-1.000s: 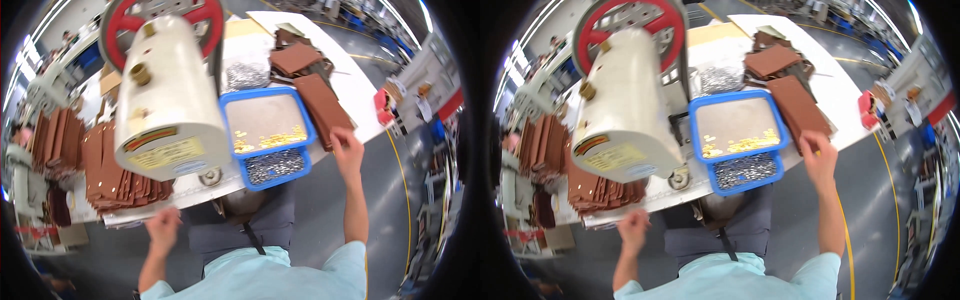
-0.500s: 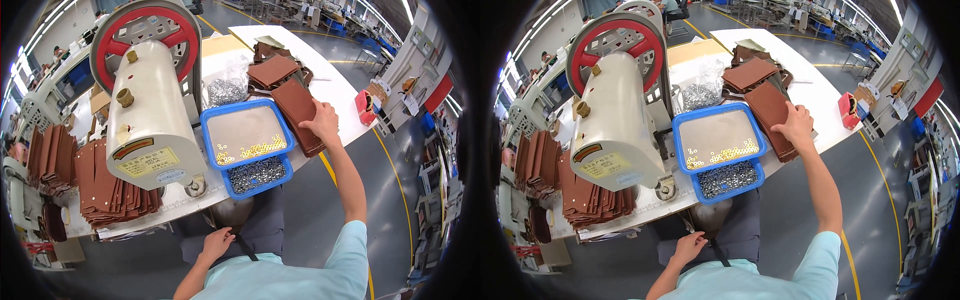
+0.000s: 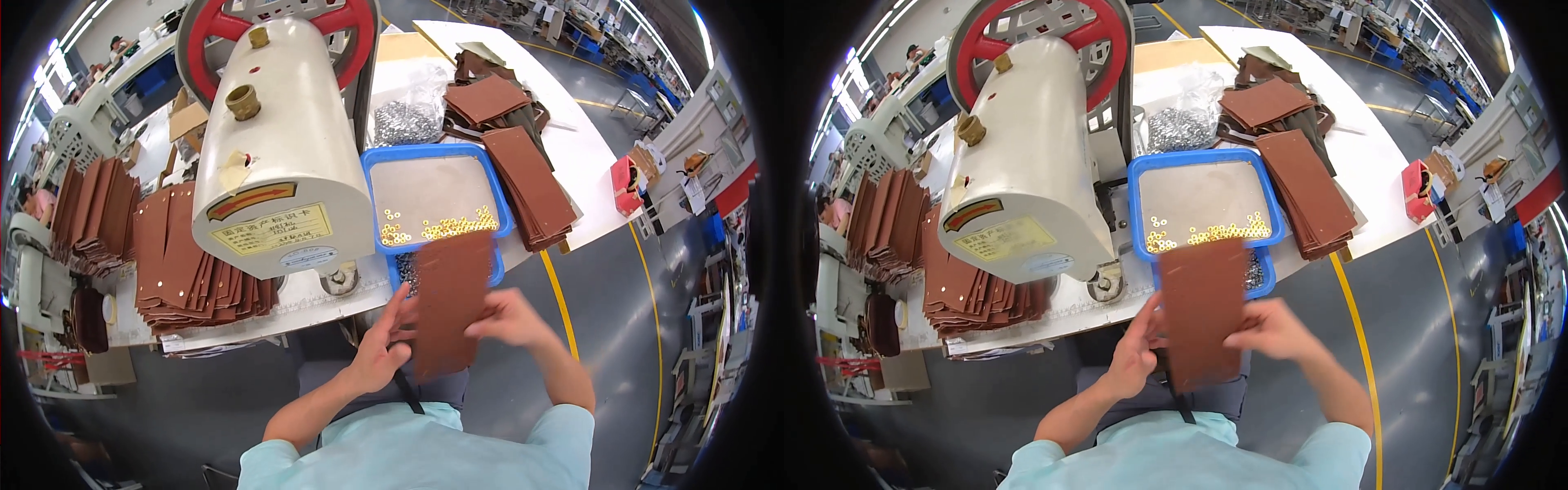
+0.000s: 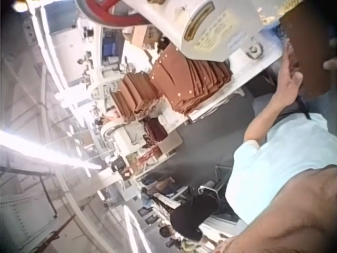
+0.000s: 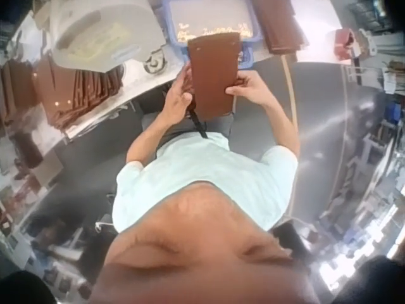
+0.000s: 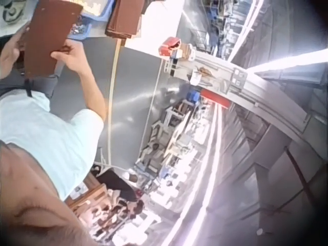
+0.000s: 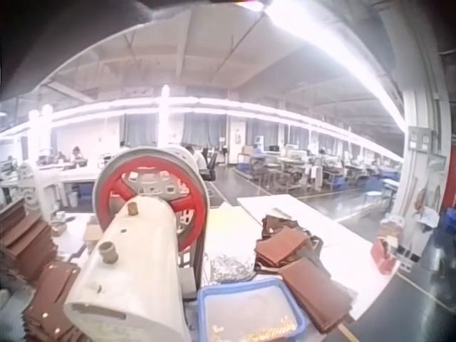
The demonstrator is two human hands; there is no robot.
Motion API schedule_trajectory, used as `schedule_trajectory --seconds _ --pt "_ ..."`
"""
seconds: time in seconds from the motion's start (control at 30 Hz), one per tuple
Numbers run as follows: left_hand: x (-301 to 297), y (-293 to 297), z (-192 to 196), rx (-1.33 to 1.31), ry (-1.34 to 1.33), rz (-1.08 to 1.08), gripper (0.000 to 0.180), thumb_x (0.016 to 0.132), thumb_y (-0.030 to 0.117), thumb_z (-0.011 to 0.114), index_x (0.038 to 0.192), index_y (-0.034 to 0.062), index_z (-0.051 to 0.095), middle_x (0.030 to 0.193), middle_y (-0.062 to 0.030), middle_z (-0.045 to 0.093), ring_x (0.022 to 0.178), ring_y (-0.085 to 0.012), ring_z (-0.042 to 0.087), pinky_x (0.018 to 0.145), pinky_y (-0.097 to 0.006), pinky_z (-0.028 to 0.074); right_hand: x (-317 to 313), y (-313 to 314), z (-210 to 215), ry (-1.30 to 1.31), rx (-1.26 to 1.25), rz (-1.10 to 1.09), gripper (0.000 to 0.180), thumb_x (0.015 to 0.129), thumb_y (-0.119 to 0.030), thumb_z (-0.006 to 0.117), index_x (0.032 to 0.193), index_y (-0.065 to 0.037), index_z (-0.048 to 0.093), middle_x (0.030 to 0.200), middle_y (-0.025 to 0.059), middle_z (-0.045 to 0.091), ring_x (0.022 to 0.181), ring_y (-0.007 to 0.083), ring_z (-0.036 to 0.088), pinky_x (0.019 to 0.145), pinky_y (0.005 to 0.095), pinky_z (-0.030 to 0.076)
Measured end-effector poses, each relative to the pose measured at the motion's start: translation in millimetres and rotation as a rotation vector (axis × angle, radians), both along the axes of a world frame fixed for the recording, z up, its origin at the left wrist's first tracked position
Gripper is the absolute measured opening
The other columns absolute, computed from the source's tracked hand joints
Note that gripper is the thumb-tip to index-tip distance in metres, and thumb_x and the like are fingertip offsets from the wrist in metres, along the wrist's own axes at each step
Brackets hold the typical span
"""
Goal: Attaching metal rivets and components to leather panels using a machine.
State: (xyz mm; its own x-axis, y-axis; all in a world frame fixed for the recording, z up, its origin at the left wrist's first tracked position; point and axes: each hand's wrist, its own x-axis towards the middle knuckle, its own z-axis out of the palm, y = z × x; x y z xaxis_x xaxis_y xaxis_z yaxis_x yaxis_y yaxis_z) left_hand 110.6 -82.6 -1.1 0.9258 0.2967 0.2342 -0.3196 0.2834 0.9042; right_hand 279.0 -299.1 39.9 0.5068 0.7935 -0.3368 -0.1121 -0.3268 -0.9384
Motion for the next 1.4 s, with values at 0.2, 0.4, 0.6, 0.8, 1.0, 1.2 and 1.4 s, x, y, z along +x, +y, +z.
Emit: schedule_trajectory --seconds 0.2,0.4,0.6,0.8,1.0,1.2,1.4 --pt "-20 15 -16 0.147 0.353 0.128 0.034 0.108 0.022 0.058 0.135 0.0012 0.062 0.116 -0.0072 0.072 0.103 -0.0112 0.066 0.088 -0.029 0.054 30 58 21 -0.379 -0.174 0.623 0.036 0.082 -0.020 0.089 0.109 0.000 0.076 0.090 0.0083 0.077 0.084 0.0087 0.071 0.076 0.0295 0.059" --pt "-26 25 -24 -0.136 0.506 -0.047 0.038 0.104 0.016 0.066 0.137 -0.0014 0.061 0.120 -0.0053 0.072 0.103 -0.0070 0.064 0.089 -0.025 0.054 113 130 -7 -0.711 -0.159 -0.085 0.021 0.079 -0.014 0.083 0.094 0.000 0.079 0.084 0.0153 0.077 0.078 0.0262 0.075 0.076 0.0367 0.058" --pt "-21 22 -11 -0.240 0.425 0.120 0.036 0.107 0.013 0.060 0.139 -0.0023 0.060 0.120 -0.0047 0.071 0.104 -0.0074 0.064 0.091 -0.025 0.053 128 162 -20 -0.921 -0.383 0.079 0.010 0.072 -0.011 0.081 0.080 -0.006 0.081 0.081 0.0184 0.075 0.079 0.0354 0.074 0.080 0.0432 0.059" --pt "-17 32 -30 -0.184 0.511 0.066 0.034 0.109 0.016 0.055 0.137 -0.0021 0.062 0.117 -0.0029 0.072 0.102 -0.0065 0.064 0.091 -0.024 0.053 118 162 -22 -1.169 -0.343 0.054 0.010 0.075 -0.009 0.073 0.081 -0.003 0.077 0.079 0.0178 0.073 0.077 0.0350 0.072 0.078 0.0441 0.058" --pt "-10 25 -21 -0.302 0.439 0.096 0.033 0.109 0.014 0.055 0.138 -0.0024 0.061 0.121 -0.0044 0.071 0.106 -0.0073 0.064 0.093 -0.025 0.053 7 128 -4 -0.942 0.245 -0.055 0.013 0.077 0.001 0.075 0.088 -0.003 0.071 0.087 0.0098 0.071 0.072 0.0237 0.069 0.068 0.0351 0.058" --pt "-11 22 -12 -0.286 0.419 0.022 0.034 0.109 0.013 0.055 0.139 -0.0006 0.061 0.124 -0.0040 0.070 0.108 -0.0084 0.063 0.096 -0.026 0.052 -34 111 -15 -1.079 0.296 -0.013 0.016 0.073 -0.003 0.080 0.087 -0.008 0.073 0.106 0.0048 0.072 0.097 0.0263 0.066 0.084 0.0397 0.054" --pt "-11 20 -15 -0.109 0.416 0.008 0.035 0.107 0.016 0.058 0.139 0.0019 0.063 0.122 -0.0040 0.071 0.107 -0.0092 0.064 0.096 -0.027 0.052 -36 99 -24 -0.956 0.210 -0.035 0.016 0.076 -0.009 0.083 0.089 -0.010 0.074 0.108 0.0035 0.072 0.100 0.0252 0.063 0.091 0.0404 0.048"
